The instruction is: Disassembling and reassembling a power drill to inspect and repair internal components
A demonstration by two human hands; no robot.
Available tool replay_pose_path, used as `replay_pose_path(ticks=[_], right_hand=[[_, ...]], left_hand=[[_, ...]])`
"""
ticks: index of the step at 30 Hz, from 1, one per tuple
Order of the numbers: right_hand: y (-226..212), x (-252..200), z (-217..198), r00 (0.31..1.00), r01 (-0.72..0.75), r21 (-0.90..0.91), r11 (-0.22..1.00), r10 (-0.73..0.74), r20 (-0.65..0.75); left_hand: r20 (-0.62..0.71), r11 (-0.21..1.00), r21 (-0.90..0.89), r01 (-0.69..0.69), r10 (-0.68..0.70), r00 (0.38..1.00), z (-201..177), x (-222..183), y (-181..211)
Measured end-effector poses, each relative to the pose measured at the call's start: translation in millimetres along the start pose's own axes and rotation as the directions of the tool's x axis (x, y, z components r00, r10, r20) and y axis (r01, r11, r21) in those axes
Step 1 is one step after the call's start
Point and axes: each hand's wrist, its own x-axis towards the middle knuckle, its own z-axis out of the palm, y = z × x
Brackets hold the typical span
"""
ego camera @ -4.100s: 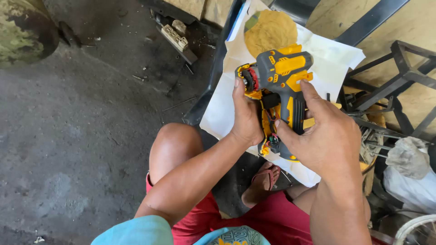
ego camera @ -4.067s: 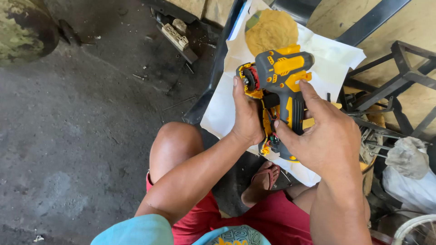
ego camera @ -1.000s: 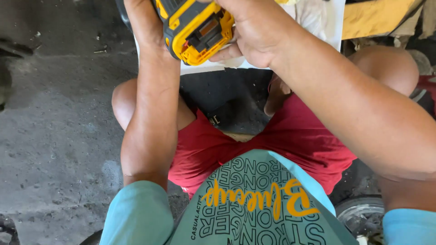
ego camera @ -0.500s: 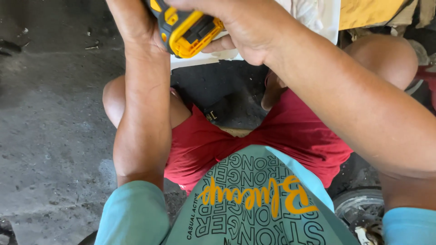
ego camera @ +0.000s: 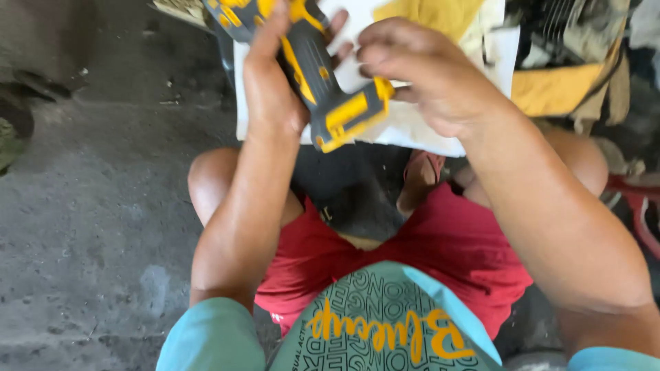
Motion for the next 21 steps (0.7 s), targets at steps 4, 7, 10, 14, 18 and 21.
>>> replay_pose_path(ticks=[4, 7, 10, 14, 18, 21], right_hand=[[-18, 5, -23, 0.988, 0.112, 0.319, 0.941, -0.073, -0.133], [-38, 9, -39, 0.502, 0.725, -0.534, 0.435, -0.865, -0.023], [-88, 7, -38, 0.343, 0.796, -0.605, 0.006, -0.828, 0.443], [-112, 34, -29, 0.646, 0.757, -0.612, 0.229, -0.402, 0.649], [-114, 43, -25, 0.663, 0.71, -0.543, 0.448, -0.167, 0.729], [-109, 48, -29, 0.592, 0.753, -0.443, 0.486, -0.208, 0.779]], left_hand=[[0.16, 0.992, 0.119, 0.041, -0.06, 0.985, 17, -21, 2], [0.206, 0.982, 0.182, -0.06, 0.021, 0.978, 22, -28, -6], [0.212, 0.964, 0.263, -0.04, -0.017, 0.977, 24, -31, -11], [0.392, 0.914, 0.395, -0.089, -0.08, 0.916, 24, -39, -12], [0.357, 0.849, 0.529, -0.004, -0.218, 0.908, 25, -48, -10], [0.346, 0.754, 0.652, -0.079, -0.203, 0.916, 22, -48, -14]])
